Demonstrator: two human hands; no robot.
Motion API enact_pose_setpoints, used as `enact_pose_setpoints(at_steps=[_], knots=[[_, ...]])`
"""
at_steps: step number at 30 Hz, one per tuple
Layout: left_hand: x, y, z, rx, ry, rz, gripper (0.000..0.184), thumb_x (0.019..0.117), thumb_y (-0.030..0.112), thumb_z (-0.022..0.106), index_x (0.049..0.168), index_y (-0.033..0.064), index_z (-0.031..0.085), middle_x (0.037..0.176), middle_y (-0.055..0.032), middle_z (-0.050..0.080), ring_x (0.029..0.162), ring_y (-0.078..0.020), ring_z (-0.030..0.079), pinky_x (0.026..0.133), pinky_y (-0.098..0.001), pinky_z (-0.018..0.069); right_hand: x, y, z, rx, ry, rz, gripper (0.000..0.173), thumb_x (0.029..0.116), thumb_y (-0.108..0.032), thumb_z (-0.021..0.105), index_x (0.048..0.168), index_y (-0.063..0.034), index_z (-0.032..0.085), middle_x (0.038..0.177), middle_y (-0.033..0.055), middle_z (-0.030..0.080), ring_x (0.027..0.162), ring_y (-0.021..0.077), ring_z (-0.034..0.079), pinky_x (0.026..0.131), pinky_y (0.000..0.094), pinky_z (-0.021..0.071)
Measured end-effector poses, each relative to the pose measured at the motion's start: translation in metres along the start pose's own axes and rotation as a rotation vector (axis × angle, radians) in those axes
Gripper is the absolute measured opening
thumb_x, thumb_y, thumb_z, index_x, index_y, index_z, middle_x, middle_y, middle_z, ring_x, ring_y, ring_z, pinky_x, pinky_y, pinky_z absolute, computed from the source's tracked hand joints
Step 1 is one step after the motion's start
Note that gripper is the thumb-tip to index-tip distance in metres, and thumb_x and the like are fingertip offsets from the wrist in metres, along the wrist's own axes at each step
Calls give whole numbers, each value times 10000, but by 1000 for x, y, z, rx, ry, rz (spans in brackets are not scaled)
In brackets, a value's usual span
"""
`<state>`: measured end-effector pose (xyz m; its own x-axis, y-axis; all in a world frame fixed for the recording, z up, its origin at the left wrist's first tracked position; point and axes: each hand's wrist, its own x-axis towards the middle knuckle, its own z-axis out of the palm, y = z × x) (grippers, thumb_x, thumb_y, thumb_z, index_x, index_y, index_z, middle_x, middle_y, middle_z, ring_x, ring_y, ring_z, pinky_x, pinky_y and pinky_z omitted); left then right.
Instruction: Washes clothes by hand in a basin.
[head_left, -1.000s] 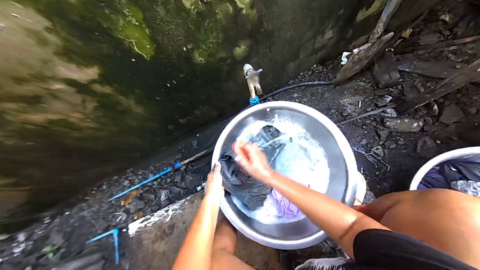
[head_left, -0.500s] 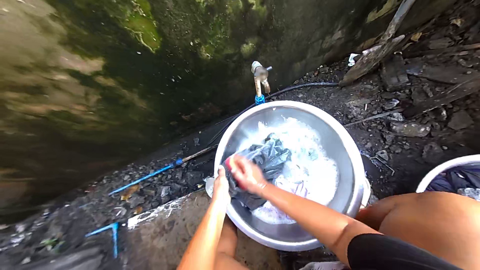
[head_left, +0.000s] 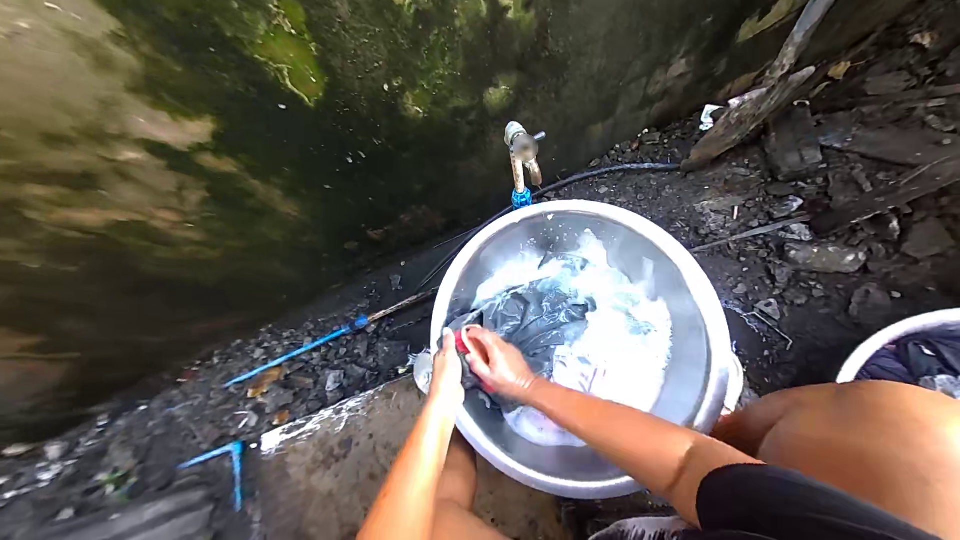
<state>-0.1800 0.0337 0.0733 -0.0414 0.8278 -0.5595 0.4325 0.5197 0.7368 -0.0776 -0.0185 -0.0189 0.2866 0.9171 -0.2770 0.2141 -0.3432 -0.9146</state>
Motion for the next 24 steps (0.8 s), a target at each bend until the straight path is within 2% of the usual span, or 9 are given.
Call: enact_pose_setpoints(at_steps=[3, 5, 9, 13, 15, 17, 19, 22, 24], knots=[[-18, 10, 6, 64, -52, -5, 596, 1121, 445, 313, 1414, -30, 523, 1424, -239, 554, 1313, -302, 552, 1089, -515, 454, 8, 39, 6, -221, -189, -29, 579, 1051, -340, 467, 1587, -135, 392, 1457, 218, 566, 1257, 375, 628, 1042, 580, 510], [-46, 27, 3, 26, -121, 10, 560, 1112, 427, 379, 1450, -5, 486, 1429, -203, 559, 1314, -262, 555, 1094, -478, 464, 30, 75, -22, -248, -122, -90, 495, 1059, -219, 449, 1517, -32, 476, 1465, 233, 564, 1336, 373, 572, 1135, 544, 437], [-82, 66, -33, -370, -243, 258, 564, 1094, 492, 342, 1270, 13, 583, 1084, -107, 720, 1010, -188, 709, 890, -399, 607, 60, 87, -99, -450, 13, 193, 530, 1054, -374, 437, 1534, -151, 464, 1403, 206, 615, 1290, 390, 601, 1075, 612, 465], [-17, 45, -67, -517, -408, 405, 1222, 656, 962, 524, 1503, 92, 382, 1364, -93, 632, 1263, -223, 612, 1064, -471, 522, 57, 79, -147, -336, 264, 274, 435, 1033, -186, 533, 1466, -153, 562, 1436, 283, 548, 1251, 462, 603, 1016, 622, 502], [4, 10, -43, -185, -414, 249, 969, 926, 804, 363, 1545, 59, 320, 1441, -145, 565, 1314, -246, 567, 1072, -484, 513, 44, 91, -141, -369, 270, 205, 427, 956, -95, 572, 1371, -143, 659, 1469, 281, 526, 1340, 449, 536, 1082, 606, 461], [-2, 8, -7, -4, -473, 86, 679, 1064, 527, 430, 1516, 21, 397, 1468, -177, 535, 1340, -238, 535, 1108, -477, 467, 32, 94, -123, -486, 93, 197, 591, 876, -171, 675, 1461, -197, 586, 1502, 299, 470, 1398, 491, 442, 1116, 670, 380], [-33, 36, 9, -46, -609, 155, 653, 1031, 463, 516, 1470, -3, 388, 1382, -121, 576, 1256, -143, 575, 1068, -374, 496, 27, 94, -105, -568, -42, 233, 731, 870, -239, 728, 1554, -217, 473, 1557, 300, 415, 1449, 518, 367, 1140, 723, 304], [-80, 61, -7, -244, -777, 424, 851, 807, 702, 720, 1325, 62, 507, 1200, -3, 692, 1135, -98, 660, 1003, -344, 555, 31, 96, -95, -501, -68, 228, 527, 936, -142, 639, 1460, -152, 582, 1542, 285, 434, 1431, 481, 405, 1135, 686, 325], [-97, 65, -27, -334, -899, 599, 746, 808, 739, 673, 1297, 177, 630, 1219, 25, 723, 1160, -106, 667, 1019, -365, 552, 38, 91, -108, -167, -1, 132, 379, 969, -77, 585, 1337, -23, 658, 1504, 280, 486, 1414, 384, 463, 1181, 531, 366]])
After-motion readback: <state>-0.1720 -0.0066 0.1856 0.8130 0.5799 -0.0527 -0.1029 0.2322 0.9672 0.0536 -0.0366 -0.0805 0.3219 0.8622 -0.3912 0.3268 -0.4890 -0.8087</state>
